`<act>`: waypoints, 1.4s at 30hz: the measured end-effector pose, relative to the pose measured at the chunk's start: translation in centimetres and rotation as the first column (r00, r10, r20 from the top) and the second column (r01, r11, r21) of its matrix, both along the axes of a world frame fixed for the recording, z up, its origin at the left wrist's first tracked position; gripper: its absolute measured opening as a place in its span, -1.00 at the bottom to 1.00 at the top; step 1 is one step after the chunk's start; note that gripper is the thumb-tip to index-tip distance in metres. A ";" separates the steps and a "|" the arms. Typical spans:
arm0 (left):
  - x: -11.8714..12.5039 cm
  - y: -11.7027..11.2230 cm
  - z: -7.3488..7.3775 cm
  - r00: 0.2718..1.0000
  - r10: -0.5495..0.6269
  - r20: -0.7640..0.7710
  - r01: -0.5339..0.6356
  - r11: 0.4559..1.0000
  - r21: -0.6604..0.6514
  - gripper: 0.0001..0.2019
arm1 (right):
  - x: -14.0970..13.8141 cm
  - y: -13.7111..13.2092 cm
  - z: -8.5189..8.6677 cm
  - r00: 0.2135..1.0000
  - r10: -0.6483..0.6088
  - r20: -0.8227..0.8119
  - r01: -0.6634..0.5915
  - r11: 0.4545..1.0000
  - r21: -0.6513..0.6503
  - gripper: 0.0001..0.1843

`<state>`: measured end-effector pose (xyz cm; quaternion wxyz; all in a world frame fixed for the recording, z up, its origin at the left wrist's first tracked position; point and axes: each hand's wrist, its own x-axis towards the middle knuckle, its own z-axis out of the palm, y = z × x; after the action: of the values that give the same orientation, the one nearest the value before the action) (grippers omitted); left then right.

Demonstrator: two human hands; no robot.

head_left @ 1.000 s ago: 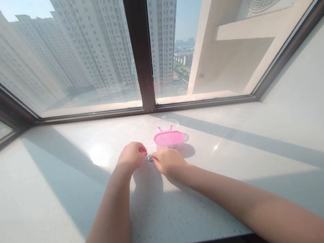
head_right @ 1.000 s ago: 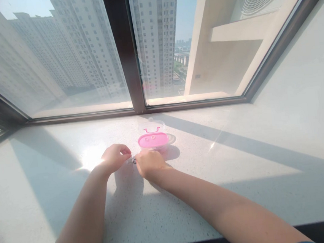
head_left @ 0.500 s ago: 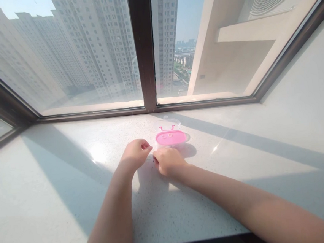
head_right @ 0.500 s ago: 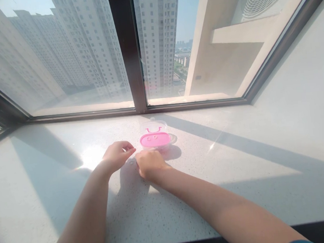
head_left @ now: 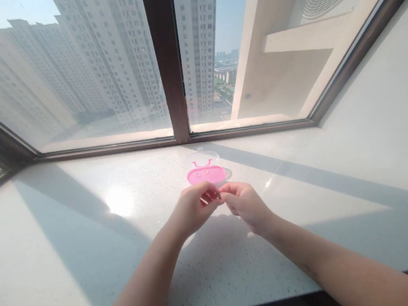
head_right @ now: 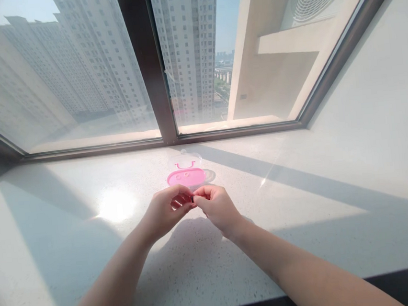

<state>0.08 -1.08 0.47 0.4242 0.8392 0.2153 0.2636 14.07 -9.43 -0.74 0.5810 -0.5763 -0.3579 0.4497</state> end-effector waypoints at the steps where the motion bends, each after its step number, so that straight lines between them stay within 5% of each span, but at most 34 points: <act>1: 0.1 -0.1 -0.2 1.000 0.005 0.009 -0.005 1.000 0.020 -0.92 | 0.1 0.0 -0.2 0.999 0.009 -0.051 -0.009 1.000 -0.004 -0.90; 6: 0.3 -0.1 -0.3 1.000 0.016 0.023 -0.018 0.997 0.076 -0.88 | 0.7 -0.1 -1.1 0.978 0.075 -0.196 -0.070 0.997 0.034 -0.88; 19: 0.5 -0.3 -0.3 0.997 0.072 0.018 -0.068 0.987 -0.146 -0.90 | 1.8 -0.9 -1.1 0.993 0.042 -0.110 -0.034 0.996 0.077 -0.88; 26: 0.7 -0.3 0.0 0.988 0.142 0.063 -0.103 0.902 -0.420 -0.90 | 2.3 -0.6 -1.5 0.978 0.061 -0.197 -0.044 0.995 0.090 -0.91; 42: 1.0 -0.2 0.0 1.000 -0.003 0.021 0.016 0.734 -0.679 -0.87 | 2.2 -0.9 -1.3 0.959 0.196 -0.203 -0.179 0.979 0.099 -0.92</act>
<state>1.04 -1.25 0.45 0.7042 0.6255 0.2883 0.1725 16.25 -10.34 -2.01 0.5930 -0.4650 -0.3645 0.5471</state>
